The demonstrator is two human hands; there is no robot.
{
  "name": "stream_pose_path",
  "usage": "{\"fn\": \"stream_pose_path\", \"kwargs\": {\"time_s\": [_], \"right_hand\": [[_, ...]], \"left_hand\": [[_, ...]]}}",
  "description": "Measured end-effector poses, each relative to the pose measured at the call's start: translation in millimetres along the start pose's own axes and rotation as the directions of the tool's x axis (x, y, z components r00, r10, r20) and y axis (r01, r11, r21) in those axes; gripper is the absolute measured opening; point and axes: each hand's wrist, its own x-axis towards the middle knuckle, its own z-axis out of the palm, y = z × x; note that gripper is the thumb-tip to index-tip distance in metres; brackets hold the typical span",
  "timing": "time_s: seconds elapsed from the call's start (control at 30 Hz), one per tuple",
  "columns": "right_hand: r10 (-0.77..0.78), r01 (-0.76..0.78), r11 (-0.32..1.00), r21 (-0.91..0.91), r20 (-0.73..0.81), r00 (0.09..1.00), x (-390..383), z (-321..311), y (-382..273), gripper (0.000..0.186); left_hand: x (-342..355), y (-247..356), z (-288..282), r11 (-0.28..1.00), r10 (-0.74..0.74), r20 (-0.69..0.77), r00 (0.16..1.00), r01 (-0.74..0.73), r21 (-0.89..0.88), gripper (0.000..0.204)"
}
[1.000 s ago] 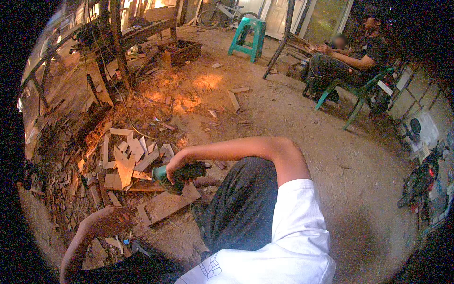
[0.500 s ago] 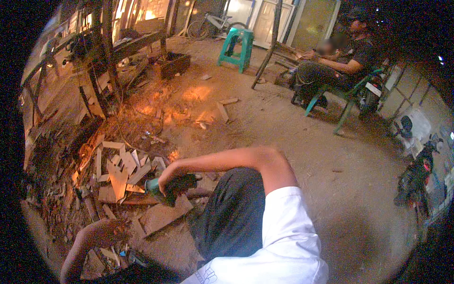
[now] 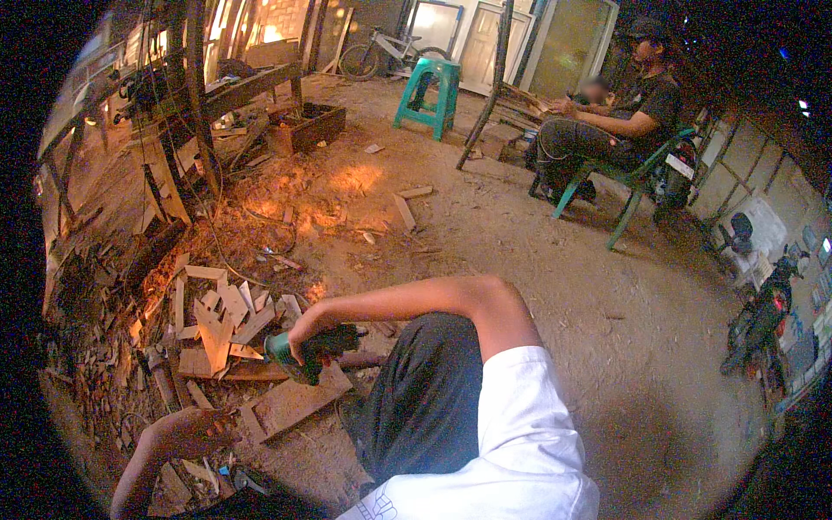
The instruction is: The person uses a jigsaw to cut a rectangular piece of wood on the ground. They hold the wood with one hand and guide the tool with the other, cutting along a marked line.
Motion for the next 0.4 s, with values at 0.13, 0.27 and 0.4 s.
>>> {"fn": "stream_pose_path", "kwargs": {"time_s": [0.13, 0.27, 0.4], "right_hand": [[0.000, 0.000, 0.999, -0.043, -0.007, 1.000, 0, -2, 6, 0.033], [-0.034, 0.034, 0.999, -0.006, 0.015, 0.999, -2, 0, -9, 0.030], [-0.008, 0.008, 1.000, 0.010, 0.022, 1.000, 5, -7, 5, 0.020]], "left_hand": [[1, 6, -3, 1.000, 0.018, -0.004, 1.000, -0.018, -0.018, 0.052], [1, -10, 14, 0.935, 0.123, -0.491, 0.863, 0.065, 0.350, 0.047], [-13, 6, -25, 0.868, 0.251, -0.900, 0.356, 0.329, 0.372, 0.055]]}}
